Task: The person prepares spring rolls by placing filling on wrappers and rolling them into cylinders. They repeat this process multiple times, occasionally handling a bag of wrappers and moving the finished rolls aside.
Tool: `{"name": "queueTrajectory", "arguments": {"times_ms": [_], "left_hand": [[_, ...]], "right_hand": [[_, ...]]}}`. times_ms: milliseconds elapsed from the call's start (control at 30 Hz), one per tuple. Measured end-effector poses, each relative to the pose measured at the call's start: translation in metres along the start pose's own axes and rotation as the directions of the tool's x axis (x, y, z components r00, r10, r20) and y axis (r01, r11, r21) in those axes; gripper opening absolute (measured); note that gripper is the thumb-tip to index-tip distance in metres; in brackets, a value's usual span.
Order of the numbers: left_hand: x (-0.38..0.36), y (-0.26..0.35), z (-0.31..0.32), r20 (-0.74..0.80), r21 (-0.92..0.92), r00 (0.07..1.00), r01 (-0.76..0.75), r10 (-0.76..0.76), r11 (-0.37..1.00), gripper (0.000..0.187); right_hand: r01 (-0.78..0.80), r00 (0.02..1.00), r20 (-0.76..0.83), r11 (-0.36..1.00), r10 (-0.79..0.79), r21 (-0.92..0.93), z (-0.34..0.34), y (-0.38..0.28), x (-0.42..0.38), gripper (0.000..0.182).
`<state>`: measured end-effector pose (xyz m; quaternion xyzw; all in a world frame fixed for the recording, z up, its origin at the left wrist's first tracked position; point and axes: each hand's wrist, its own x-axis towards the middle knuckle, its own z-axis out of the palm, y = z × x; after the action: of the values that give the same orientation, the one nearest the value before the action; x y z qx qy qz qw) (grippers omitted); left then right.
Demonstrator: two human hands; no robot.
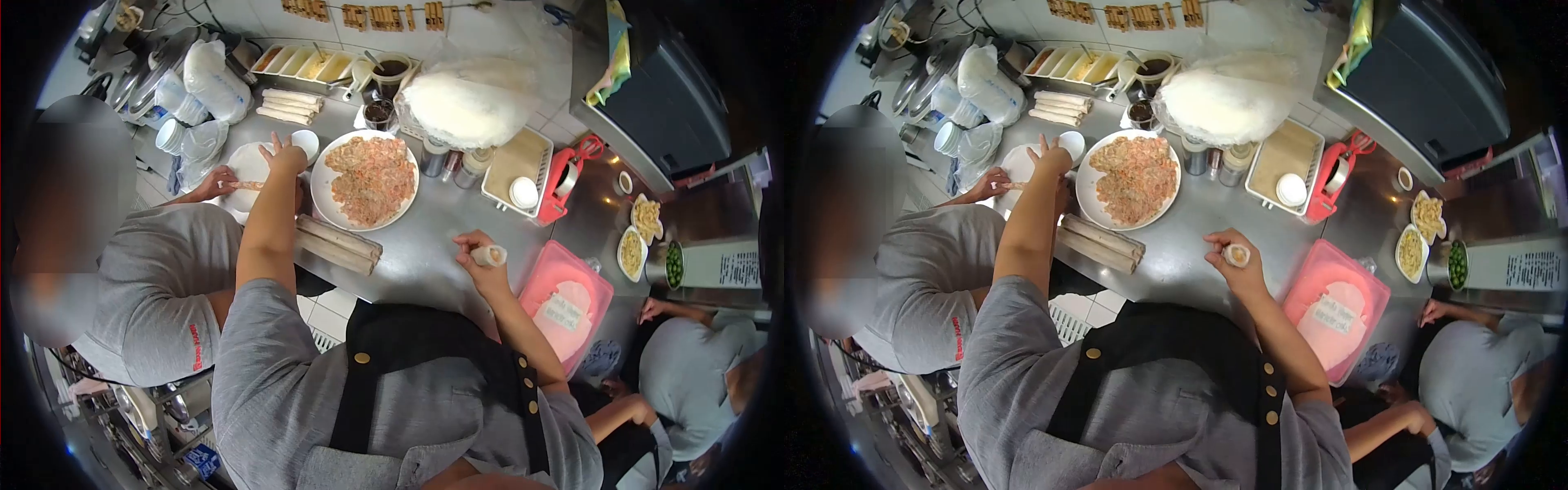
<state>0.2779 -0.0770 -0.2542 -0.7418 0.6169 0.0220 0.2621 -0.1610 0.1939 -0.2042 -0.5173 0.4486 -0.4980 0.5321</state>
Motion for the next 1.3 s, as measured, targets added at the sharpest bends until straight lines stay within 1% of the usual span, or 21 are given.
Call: {"name": "queueTrajectory", "arguments": {"times_ms": [133, 167, 200, 267, 300, 333, 367, 400, 467, 533, 600, 667, 700, 733, 767, 833, 933, 1000, 1133, 1233, 1300], "left_hand": [[-0.013, 0.006, -0.004, -0.022, -0.008, 0.998, 0.057, -0.057, 0.998, 0.048], [-0.005, 0.005, 0.012, -0.251, -0.097, 0.962, 0.086, -0.108, 0.992, 0.044], [-0.011, 0.015, 0.008, -0.251, -0.087, 0.965, 0.059, -0.079, 0.994, 0.044], [-0.030, 0.021, -0.022, -0.300, -0.589, 0.890, 0.111, -0.344, 0.800, 0.035], [-0.050, 0.031, -0.046, -0.237, -0.752, 0.896, 0.075, -0.375, 0.655, 0.026], [-0.057, 0.037, -0.049, -0.246, -0.747, 0.899, 0.062, -0.362, 0.662, 0.026], [-0.063, 0.041, -0.051, -0.103, -0.993, 0.983, -0.091, -0.155, 0.080, 0.027], [-0.072, 0.046, -0.053, -0.110, -0.836, 0.987, -0.031, 0.113, -0.547, 0.028], [-0.146, 0.068, -0.096, -0.223, -0.755, 0.904, 0.076, 0.364, -0.651, 0.035], [-0.203, 0.095, -0.124, -0.336, -0.729, 0.758, 0.166, 0.559, -0.664, 0.034], [-0.238, 0.127, -0.129, -0.509, -0.791, 0.578, -0.021, 0.638, -0.612, 0.027], [-0.282, 0.145, -0.140, -0.582, -0.813, 0.468, -0.328, 0.665, -0.481, 0.022], [-0.302, 0.150, -0.148, -0.584, -0.812, 0.460, -0.333, 0.669, -0.480, 0.022], [-0.321, 0.153, -0.156, -0.671, -0.649, 0.414, -0.729, 0.615, -0.218, 0.021], [-0.334, 0.156, -0.159, -0.740, -0.326, 0.322, -0.940, 0.590, 0.104, 0.023], [-0.346, 0.160, -0.160, -0.779, -0.164, 0.241, -0.969, 0.579, 0.184, 0.027], [-0.355, 0.164, -0.162, -0.822, 0.003, 0.152, -0.962, 0.549, 0.271, 0.027], [-0.355, 0.164, -0.158, -0.856, 0.203, -0.010, -0.926, 0.517, 0.317, 0.021], [-0.353, 0.155, -0.162, -0.842, 0.241, -0.072, -0.937, 0.535, 0.253, 0.018], [-0.355, 0.150, -0.167, -0.874, 0.083, -0.004, -0.987, 0.486, 0.141, 0.021], [-0.357, 0.152, -0.167, -0.951, -0.185, 0.158, -0.980, 0.266, -0.080, 0.021]], "right_hand": [[-0.040, 0.985, -0.171, 0.999, 0.038, -0.010, 0.007, 0.014, 0.005, 0.022], [-0.017, 0.983, -0.182, 1.000, 0.019, 0.011, 0.009, 0.014, 0.007, 0.021], [0.011, 0.982, -0.189, 0.999, -0.004, 0.033, 0.011, 0.013, 0.008, 0.021], [0.062, 0.969, -0.244, 0.997, -0.050, 0.044, 0.019, 0.006, 0.011, 0.020], [0.118, 0.956, -0.274, 0.992, -0.099, 0.053, 0.022, 0.004, 0.012, 0.021], [0.121, 0.952, -0.289, 0.991, -0.100, 0.054, 0.023, 0.003, 0.013, 0.021], [0.114, 0.954, -0.280, 0.993, -0.106, 0.013, 0.023, 0.002, 0.014, 0.024], [0.108, 0.957, -0.268, 0.994, -0.112, -0.028, 0.023, 0.001, 0.014, 0.028], [0.096, 0.955, -0.277, 0.995, -0.102, -0.035, 0.025, 0.003, 0.015, 0.029], [0.089, 0.955, -0.280, 0.995, -0.097, -0.041, 0.029, 0.002, 0.016, 0.031], [0.114, 0.938, -0.319, 0.990, -0.135, -0.083, 0.032, -0.007, 0.013, 0.031], [0.151, 0.930, -0.337, 0.988, -0.150, -0.023, 0.035, -0.013, 0.010, 0.030], [0.189, 0.921, -0.353, 0.981, -0.164, 0.035, 0.036, -0.016, 0.010, 0.029], [0.195, 0.917, -0.361, 0.980, -0.169, 0.035, 0.037, -0.021, 0.008, 0.029], [0.184, 0.911, -0.391, 0.978, -0.131, 0.102, 0.038, -0.026, 0.006, 0.028], [0.182, 0.899, -0.427, 0.969, -0.095, 0.168, 0.037, -0.040, 0.002, 0.028], [0.178, 0.884, -0.431, 0.983, -0.179, -0.042, 0.032, -0.059, -0.005, 0.027], [0.174, 0.868, -0.441, 0.972, -0.227, -0.157, 0.029, -0.064, -0.009, 0.026], [0.207, 0.874, -0.394, 0.951, -0.285, -0.230, 0.027, -0.078, -0.020, 0.026], [0.222, 0.892, -0.327, 0.933, -0.311, -0.282, 0.028, -0.087, -0.025, 0.027], [0.113, 0.934, -0.349, 0.991, -0.080, 0.077, 0.031, -0.100, -0.027, 0.027]]}}
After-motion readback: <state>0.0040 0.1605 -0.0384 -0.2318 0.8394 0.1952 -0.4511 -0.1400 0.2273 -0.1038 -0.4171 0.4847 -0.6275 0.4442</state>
